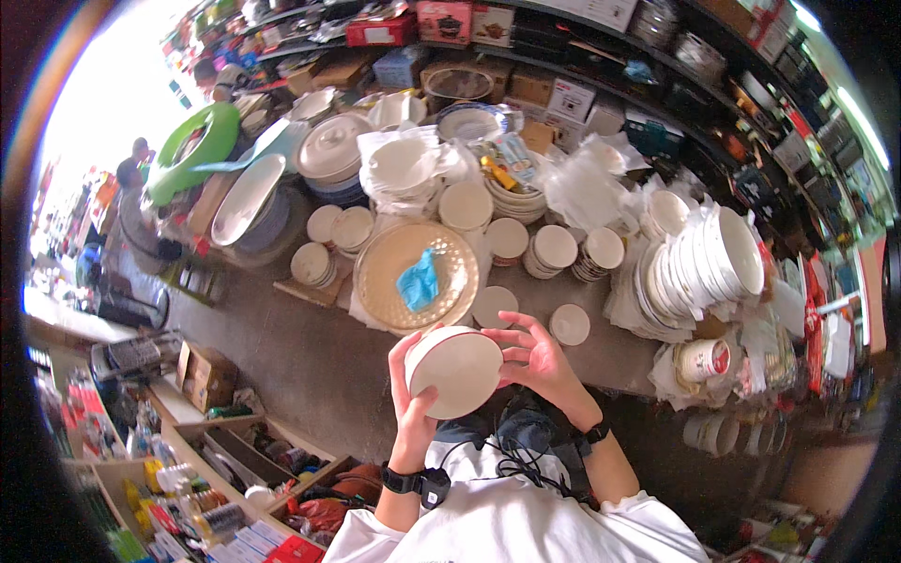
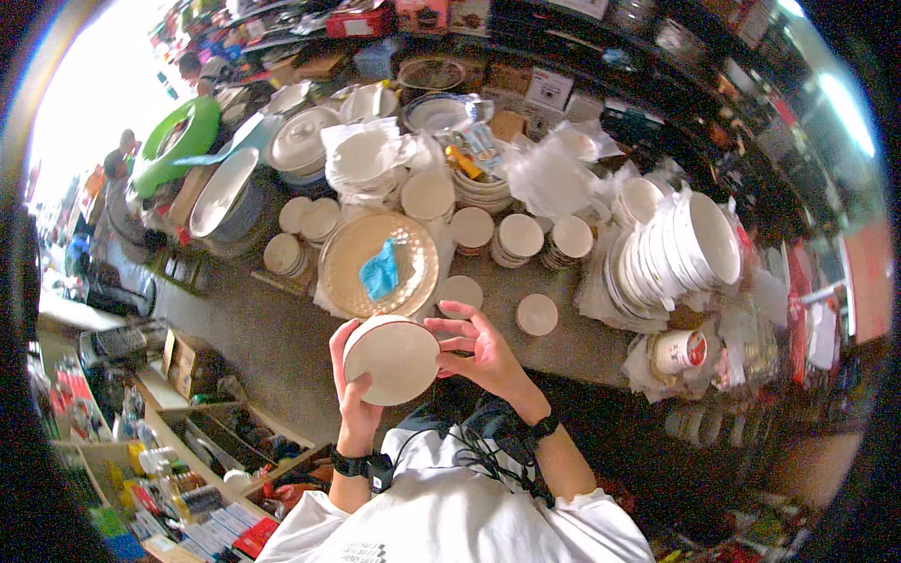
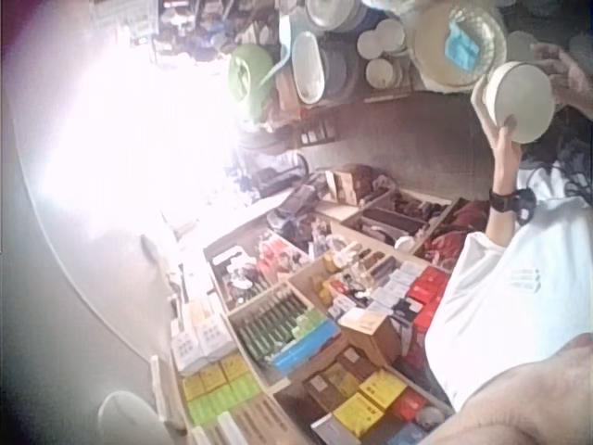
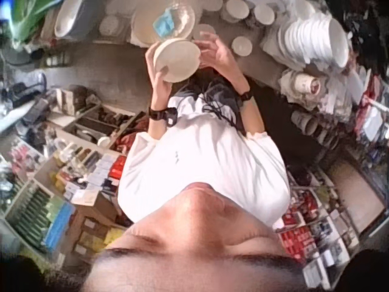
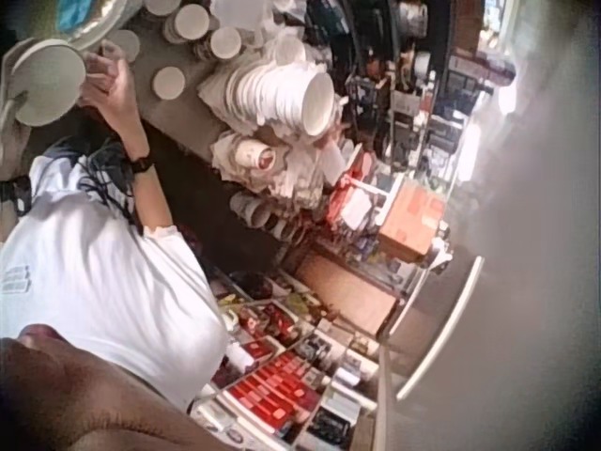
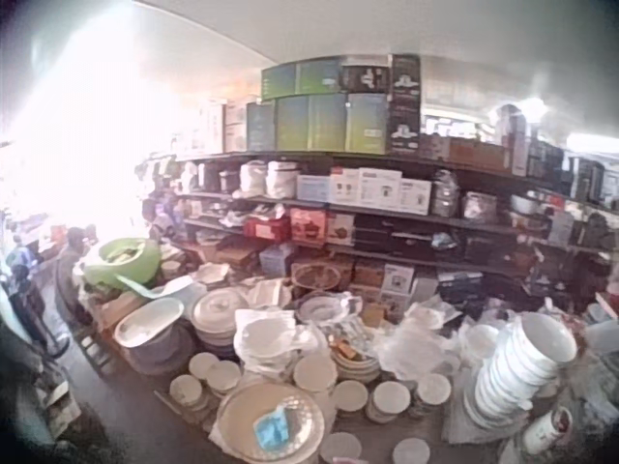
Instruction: The person organizes bowls on a table, picking them up to look at markings on the bottom and then stacking them.
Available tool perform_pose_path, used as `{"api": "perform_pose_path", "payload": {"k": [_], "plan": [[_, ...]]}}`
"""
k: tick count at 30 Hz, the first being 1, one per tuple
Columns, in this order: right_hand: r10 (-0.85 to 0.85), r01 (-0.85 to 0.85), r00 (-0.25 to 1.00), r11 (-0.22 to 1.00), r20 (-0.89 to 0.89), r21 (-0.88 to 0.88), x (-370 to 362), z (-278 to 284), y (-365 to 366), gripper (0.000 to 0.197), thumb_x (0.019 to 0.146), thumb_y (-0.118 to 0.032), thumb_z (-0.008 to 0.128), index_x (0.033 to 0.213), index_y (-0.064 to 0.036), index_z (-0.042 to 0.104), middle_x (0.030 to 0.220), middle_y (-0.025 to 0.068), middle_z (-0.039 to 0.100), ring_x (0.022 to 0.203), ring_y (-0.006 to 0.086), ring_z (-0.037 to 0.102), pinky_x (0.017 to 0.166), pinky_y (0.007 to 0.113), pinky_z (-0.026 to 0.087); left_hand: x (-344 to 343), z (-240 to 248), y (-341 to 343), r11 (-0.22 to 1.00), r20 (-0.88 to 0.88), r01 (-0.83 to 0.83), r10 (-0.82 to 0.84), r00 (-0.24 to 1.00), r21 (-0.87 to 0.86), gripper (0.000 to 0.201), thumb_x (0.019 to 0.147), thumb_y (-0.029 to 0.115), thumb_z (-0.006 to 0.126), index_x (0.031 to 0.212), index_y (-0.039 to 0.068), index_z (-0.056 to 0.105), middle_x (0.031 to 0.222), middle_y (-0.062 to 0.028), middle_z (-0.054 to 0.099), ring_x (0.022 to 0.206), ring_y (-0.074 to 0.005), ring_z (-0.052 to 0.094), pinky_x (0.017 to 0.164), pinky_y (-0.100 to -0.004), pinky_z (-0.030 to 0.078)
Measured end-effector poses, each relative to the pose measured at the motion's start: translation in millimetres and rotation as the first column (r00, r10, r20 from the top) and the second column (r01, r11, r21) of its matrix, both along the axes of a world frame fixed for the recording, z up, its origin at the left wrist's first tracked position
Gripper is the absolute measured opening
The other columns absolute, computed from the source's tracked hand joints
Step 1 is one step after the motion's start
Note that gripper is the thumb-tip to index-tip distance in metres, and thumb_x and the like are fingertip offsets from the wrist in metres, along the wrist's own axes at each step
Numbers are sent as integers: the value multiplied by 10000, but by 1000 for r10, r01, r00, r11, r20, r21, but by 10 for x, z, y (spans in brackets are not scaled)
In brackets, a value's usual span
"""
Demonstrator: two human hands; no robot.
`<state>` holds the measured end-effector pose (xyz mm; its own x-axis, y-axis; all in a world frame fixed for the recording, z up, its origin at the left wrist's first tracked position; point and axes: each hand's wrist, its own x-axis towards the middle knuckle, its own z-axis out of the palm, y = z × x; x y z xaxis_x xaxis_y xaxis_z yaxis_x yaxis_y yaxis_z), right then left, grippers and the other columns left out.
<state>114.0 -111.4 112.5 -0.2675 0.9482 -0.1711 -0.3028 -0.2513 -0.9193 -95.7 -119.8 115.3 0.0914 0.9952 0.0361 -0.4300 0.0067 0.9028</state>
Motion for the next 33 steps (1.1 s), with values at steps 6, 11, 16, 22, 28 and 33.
{"api": "perform_pose_path", "payload": {"k": [6,11,16,22,28,33], "plan": [[-232,57,876,921,423,386,5,-41,-92,567,864,-176,771,1362,-74,517,1180,137,678,1056,135,649,828,307,549,326,-142,22,939,-192,239,-194,962,248,695,765,221,691,1373,76,387,1499,-253,387,1385,-382,401,1147,-497,309],[-350,260,797,935,493,242,56,-148,-270,350,888,-262,744,1137,-27,672,982,142,736,897,168,697,768,332,548,553,-140,10,946,-253,232,-172,952,228,541,897,131,624,1376,46,387,1505,-232,403,1380,-316,425,1149,-445,307],[-582,421,589,813,560,402,112,-298,-375,274,963,-212,628,1153,-16,649,854,236,692,776,354,718,640,376,536,672,-102,139,963,-495,223,-121,861,151,372,950,21,560,1316,9,502,1349,-158,594,1269,-228,543,1068,-362,403],[-531,323,507,847,679,422,199,-287,-483,262,970,-108,574,1208,-2,603,807,245,663,713,335,711,605,371,517,703,-281,172,974,-652,200,-86,753,103,341,930,6,593,1268,48,571,1100,-172,692,1061,-249,675,908,-348,507],[-610,297,419,792,672,534,279,-315,-629,312,927,-51,608,1236,-12,592,782,223,664,712,353,705,640,372,556,710,-366,124,971,-728,219,-84,680,93,369,900,-40,579,1259,42,564,1087,-226,680,1065,-347,680,884,-353,512],[-614,241,457,782,643,575,302,-354,-623,356,924,-79,617,1271,-40,551,840,230,687,781,410,690,660,455,575,645,-362,163,936,-747,352,-225,625,13,353,902,-51,551,1242,41,580,1048,-226,691,1033,-357,690,860,-359,522]]}}
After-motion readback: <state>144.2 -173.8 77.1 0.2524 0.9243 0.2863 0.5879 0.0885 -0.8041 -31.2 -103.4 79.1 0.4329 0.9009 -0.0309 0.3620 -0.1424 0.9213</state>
